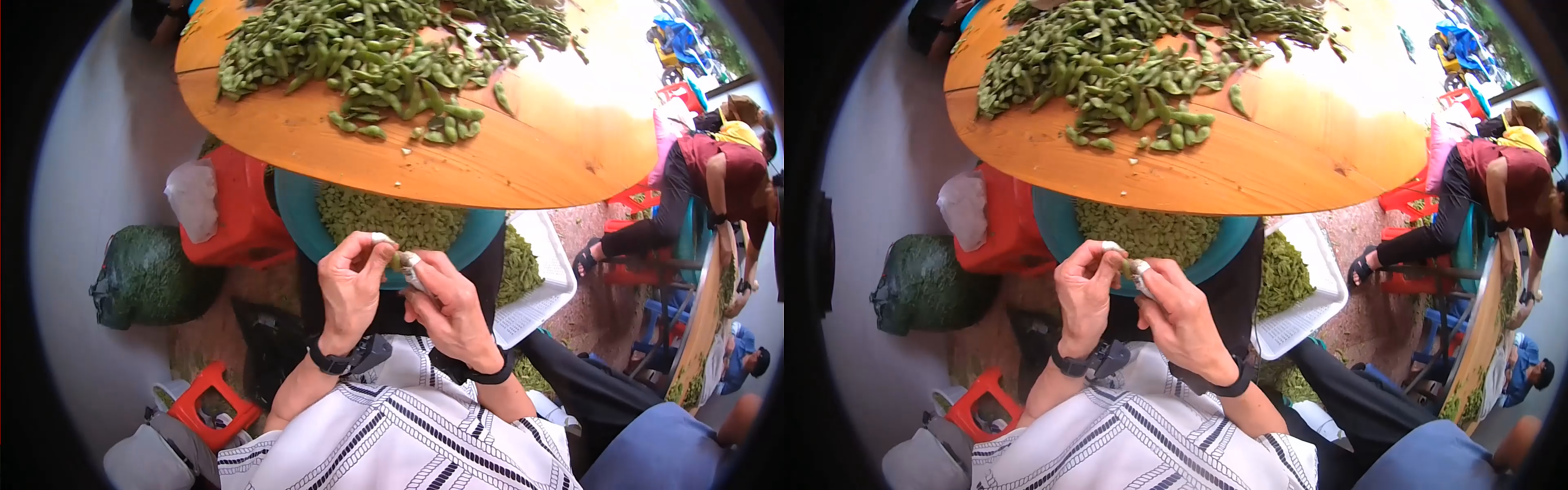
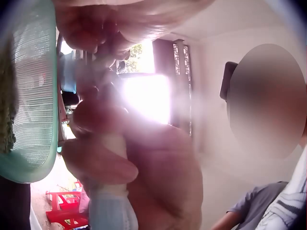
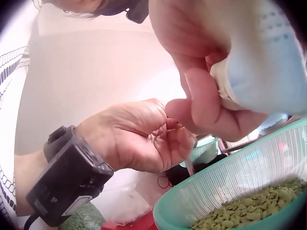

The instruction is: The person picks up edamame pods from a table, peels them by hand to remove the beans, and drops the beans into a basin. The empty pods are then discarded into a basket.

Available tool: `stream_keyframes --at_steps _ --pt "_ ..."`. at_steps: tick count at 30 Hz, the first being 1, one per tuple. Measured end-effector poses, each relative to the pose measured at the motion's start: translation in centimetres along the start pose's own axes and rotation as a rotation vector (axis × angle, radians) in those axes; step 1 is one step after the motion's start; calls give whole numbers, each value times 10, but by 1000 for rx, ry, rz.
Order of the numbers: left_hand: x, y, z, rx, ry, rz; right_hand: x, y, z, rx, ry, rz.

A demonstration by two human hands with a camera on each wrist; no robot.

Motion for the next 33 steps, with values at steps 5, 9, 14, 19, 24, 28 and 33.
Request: stream_keyframes --at_steps 5,9,14,19,24,28,33 --pt "-1 3 1 21 81 -75 -1 -3 8 32 110 11" --pt "-6 14 -1 -79 38 -269 3 -7 26 228 448 -54" --pt "7 8 -23 -504 -594 -717 12 -16 33 367 919 -208" --pt "6 17 -37 -368 -580 -602 3 -12 38 376 752 -84" --pt "6 14 -21 -144 -11 -290 -2 -3 2 41 -34 82" --pt "4 18 -8 -90 -127 -268 -7 -3 -7 -16 -219 186" --pt "4 19 -4 -119 -260 -323 -17 0 -5 96 107 112"
Point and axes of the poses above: each hand's wrist, its own y-axis towards the middle knuckle, its own x-axis out of the palm, z = x × y, the point moved 6 cm from there along y, towards the middle knuckle, and after that the axes turned 13 degrees about -z, right-handed, at the moved point
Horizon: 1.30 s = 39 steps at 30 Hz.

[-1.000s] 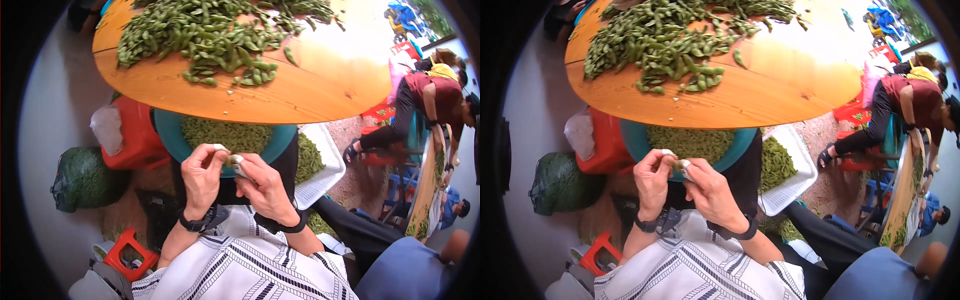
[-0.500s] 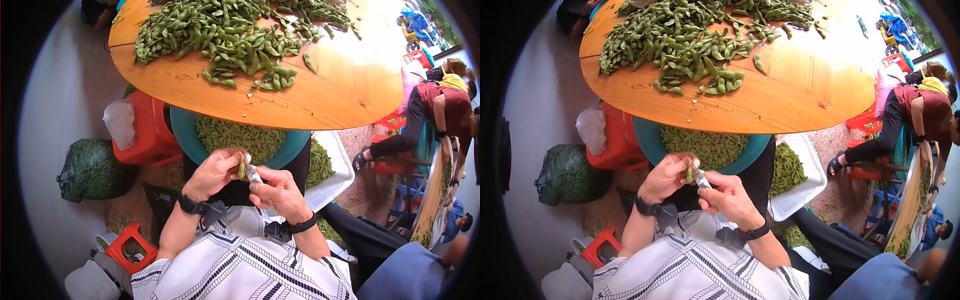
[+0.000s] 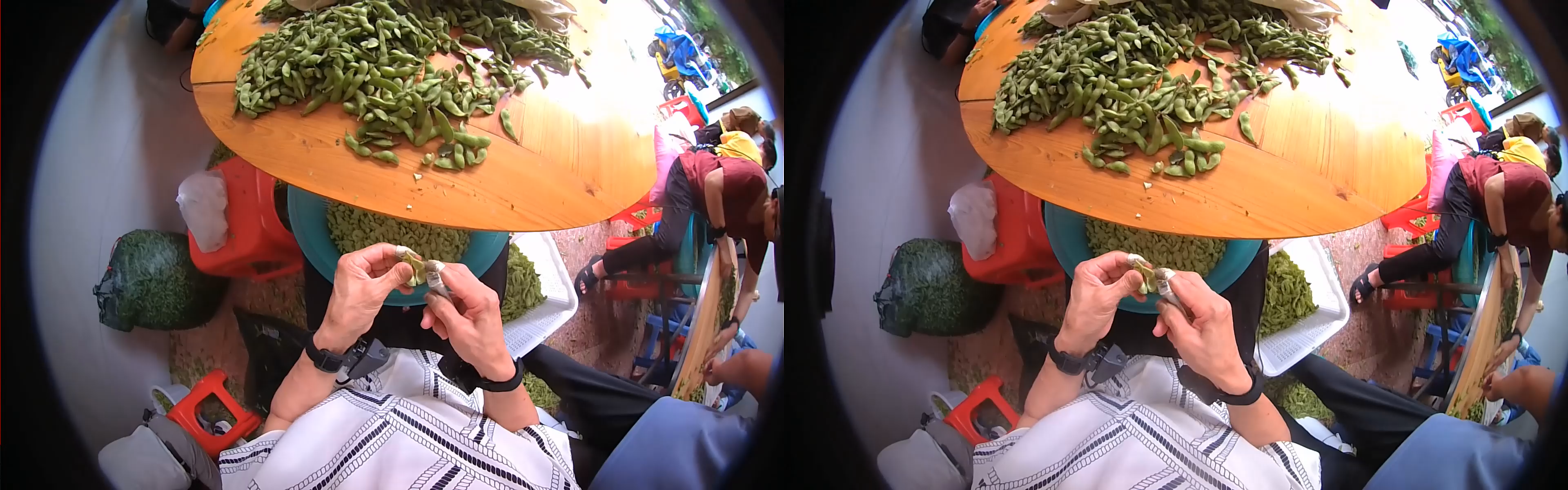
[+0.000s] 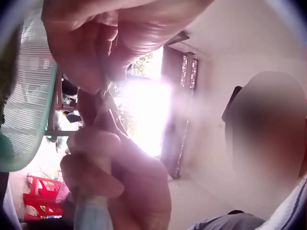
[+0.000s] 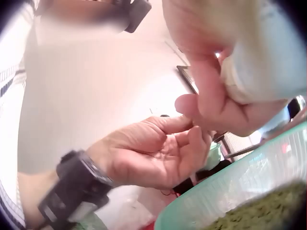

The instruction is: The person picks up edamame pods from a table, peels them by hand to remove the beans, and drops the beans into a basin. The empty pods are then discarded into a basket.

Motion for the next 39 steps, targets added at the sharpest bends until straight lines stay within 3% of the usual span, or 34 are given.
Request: stream_keyframes --at_steps 3,5,7,9,10,11,13,15,19,22,25,28,31,34,35,37,39 --pt "9 -2 11 55 -125 27 0 2 -23 -65 -22 48" --pt "16 -3 18 85 -209 3 -6 4 -32 -165 -302 103" --pt "18 -2 23 101 -240 -44 -11 7 -39 -164 -250 151" --pt "27 0 30 40 -497 -147 -9 14 -35 56 205 -43" --pt "29 -1 33 -23 -577 -147 -6 18 -33 75 496 -94" --pt "29 -1 38 -10 -567 -152 -9 21 -36 60 491 -100" --pt "36 0 36 -64 -720 -288 -6 22 -35 192 790 -244" --pt "32 0 32 -66 -730 -318 -8 24 -38 183 804 -305" --pt "36 -1 33 -25 -722 -293 -6 25 -37 154 676 -278" --pt "34 2 22 14 -777 -229 -8 29 -41 -9 264 -47" --pt "28 5 11 -12 -853 -91 -1 27 -65 -368 -468 236" --pt "20 8 2 -43 -870 -24 8 28 -66 -445 -605 350" --pt "17 9 0 -111 -757 -63 13 26 -67 -495 -666 386" --pt "14 7 8 -11 -632 -41 12 25 -67 -535 -704 400" --pt "9 5 12 20 -450 -14 10 25 -68 -577 -693 433" --pt "5 5 25 47 -266 13 -5 18 -63 -425 -599 376" --pt "14 -4 68 242 868 114 -33 -1 -73 -410 -606 482"
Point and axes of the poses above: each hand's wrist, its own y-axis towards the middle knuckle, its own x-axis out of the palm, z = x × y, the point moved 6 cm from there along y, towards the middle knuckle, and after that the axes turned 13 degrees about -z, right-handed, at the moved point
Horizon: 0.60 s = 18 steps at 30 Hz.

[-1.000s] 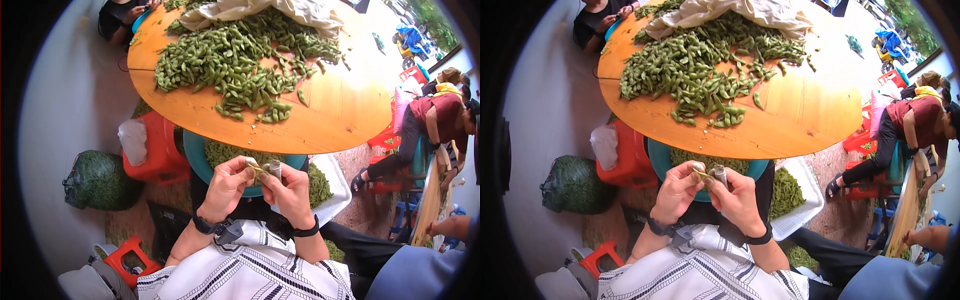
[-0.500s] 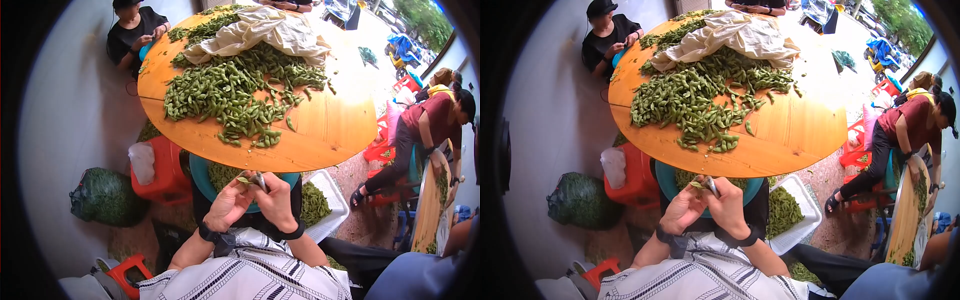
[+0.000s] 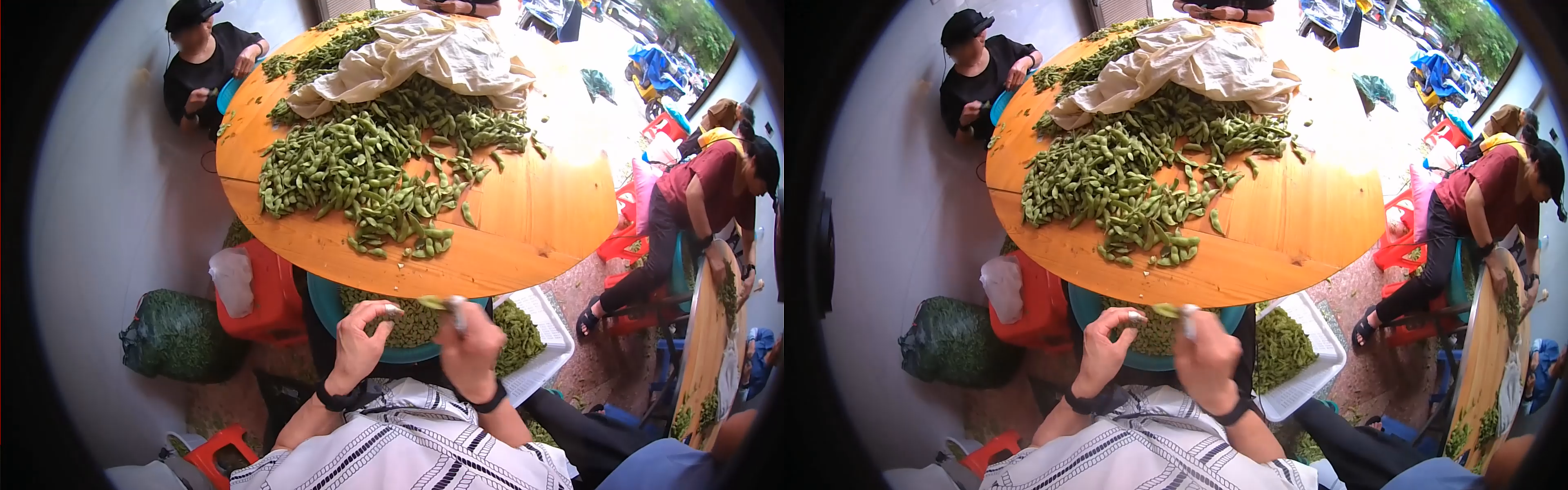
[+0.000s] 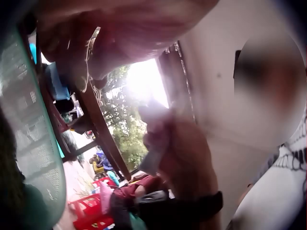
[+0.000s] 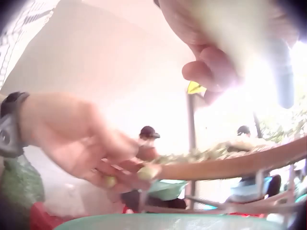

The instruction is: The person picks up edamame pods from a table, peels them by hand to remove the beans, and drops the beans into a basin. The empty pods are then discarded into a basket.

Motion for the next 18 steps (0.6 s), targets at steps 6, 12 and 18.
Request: stream_keyframes --at_steps 6,12,18 --pt "-16 6 11 -23 -82 52 -88 20 2 301 -520 -121" --pt "-19 22 7 -33 -319 103 -45 85 18 59 -424 -198" --pt "-27 29 10 -8 -426 47 15 121 32 10 -537 -408"
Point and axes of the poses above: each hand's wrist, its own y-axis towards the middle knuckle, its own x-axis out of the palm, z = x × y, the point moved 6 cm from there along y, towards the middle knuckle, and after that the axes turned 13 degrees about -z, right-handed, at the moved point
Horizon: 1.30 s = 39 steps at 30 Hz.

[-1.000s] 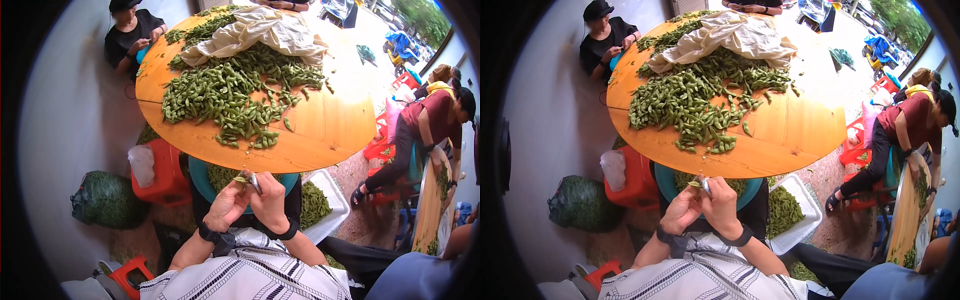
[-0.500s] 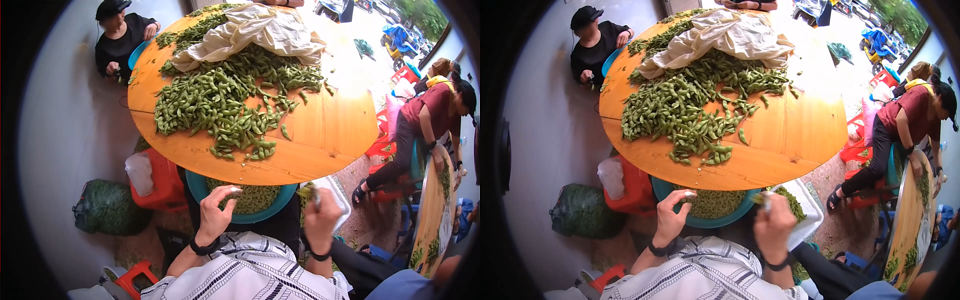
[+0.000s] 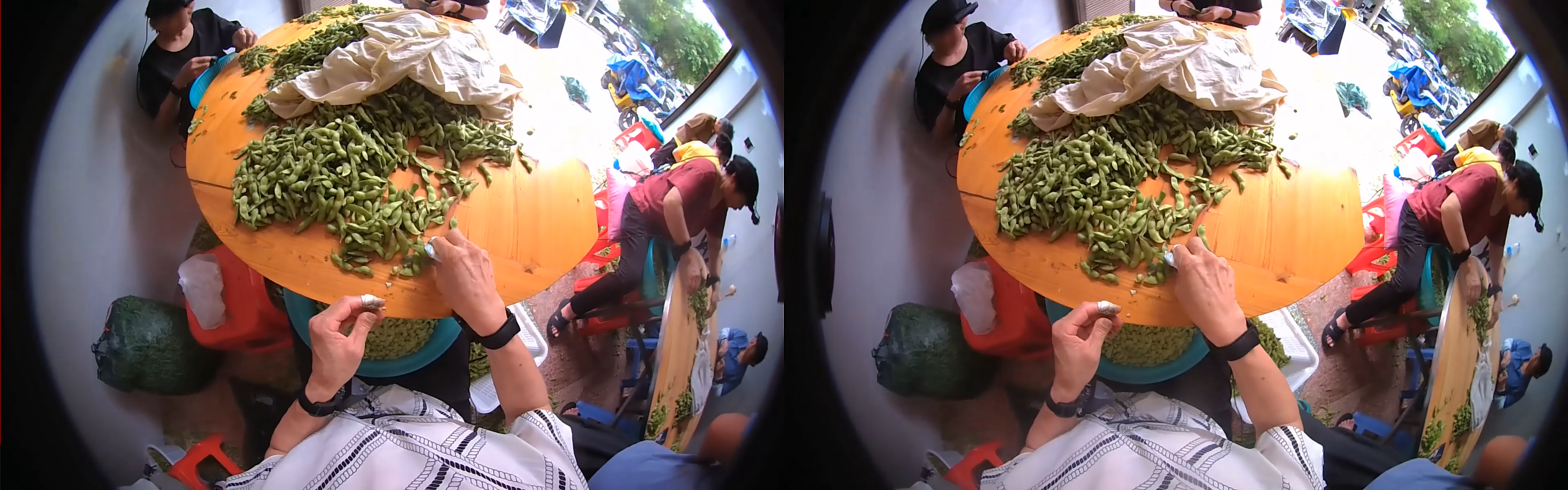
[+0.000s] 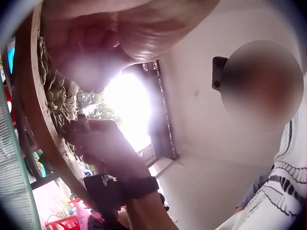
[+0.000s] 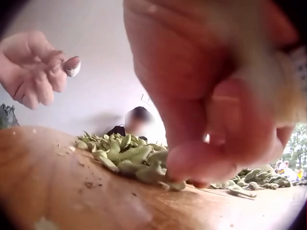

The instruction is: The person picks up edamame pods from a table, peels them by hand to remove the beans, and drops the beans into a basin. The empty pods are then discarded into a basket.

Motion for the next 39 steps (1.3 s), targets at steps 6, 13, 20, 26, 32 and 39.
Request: stream_keyframes --at_steps 6,13,20,26,32,39 --pt "15 30 3 -145 -293 -2 -19 -24 -9 -76 389 25" --pt "29 53 -8 -52 -609 -152 0 -51 -30 176 1207 -290" --pt "17 49 1 -35 -423 17 -1 -58 -42 -137 997 -175" --pt "18 44 8 -23 -216 103 4 -60 -47 -179 863 -86" --pt "16 38 7 -8 -152 118 4 -64 -45 -161 825 -92" --pt "3 33 -4 -220 -194 -242 44 -78 -39 99 1422 -364"
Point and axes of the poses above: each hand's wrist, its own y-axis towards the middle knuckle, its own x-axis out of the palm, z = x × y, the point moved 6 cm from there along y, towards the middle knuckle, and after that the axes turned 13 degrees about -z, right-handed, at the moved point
